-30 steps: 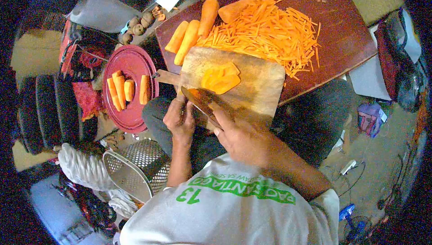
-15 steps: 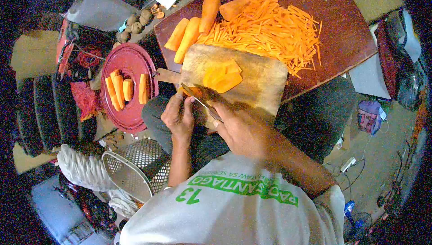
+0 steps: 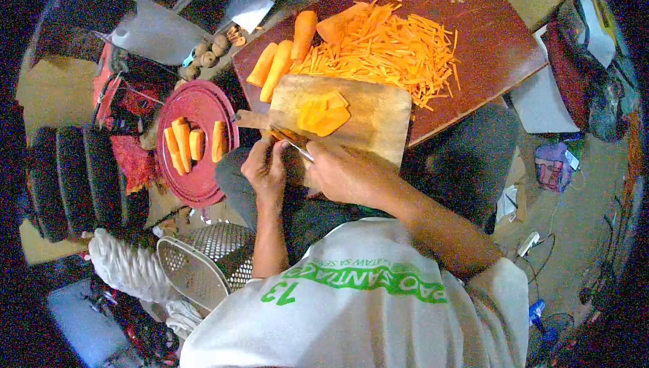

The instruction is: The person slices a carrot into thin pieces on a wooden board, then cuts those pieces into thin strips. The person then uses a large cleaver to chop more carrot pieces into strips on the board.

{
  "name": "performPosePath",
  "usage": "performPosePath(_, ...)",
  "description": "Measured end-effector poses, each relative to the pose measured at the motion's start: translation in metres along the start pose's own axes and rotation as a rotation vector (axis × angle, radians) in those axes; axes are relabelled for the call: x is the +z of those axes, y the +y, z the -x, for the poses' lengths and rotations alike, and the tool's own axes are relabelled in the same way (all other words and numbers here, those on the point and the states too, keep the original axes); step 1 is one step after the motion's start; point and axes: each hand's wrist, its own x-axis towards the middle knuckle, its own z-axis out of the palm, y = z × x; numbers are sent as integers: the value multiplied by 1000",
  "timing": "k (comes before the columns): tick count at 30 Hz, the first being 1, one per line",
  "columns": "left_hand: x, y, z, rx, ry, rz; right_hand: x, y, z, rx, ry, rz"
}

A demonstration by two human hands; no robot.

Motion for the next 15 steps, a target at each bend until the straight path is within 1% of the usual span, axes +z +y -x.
performPosePath(3,5,2,0,-2,40,76,2,1,-14,17,-36,-4)
performPosePath(5,2,5,-1,-47,9,91,0,-3,-15,39,-31,0)
performPosePath(8,-1,12,-3,-128,1,148,6,19,-16,-93,32,-96)
performPosePath(9,-1,14,-3,-160,2,174,3,21,-10,-108,75,-125)
performPosePath(11,3,6,-1,-114,27,165,1,26,6,-135,149,-189)
performPosePath(14,0,2,3,-92,24,106,-21,26,34,-25,186,-318)
performPosePath(15,0,2,1,-89,18,81,-23,32,42,-41,256,-340)
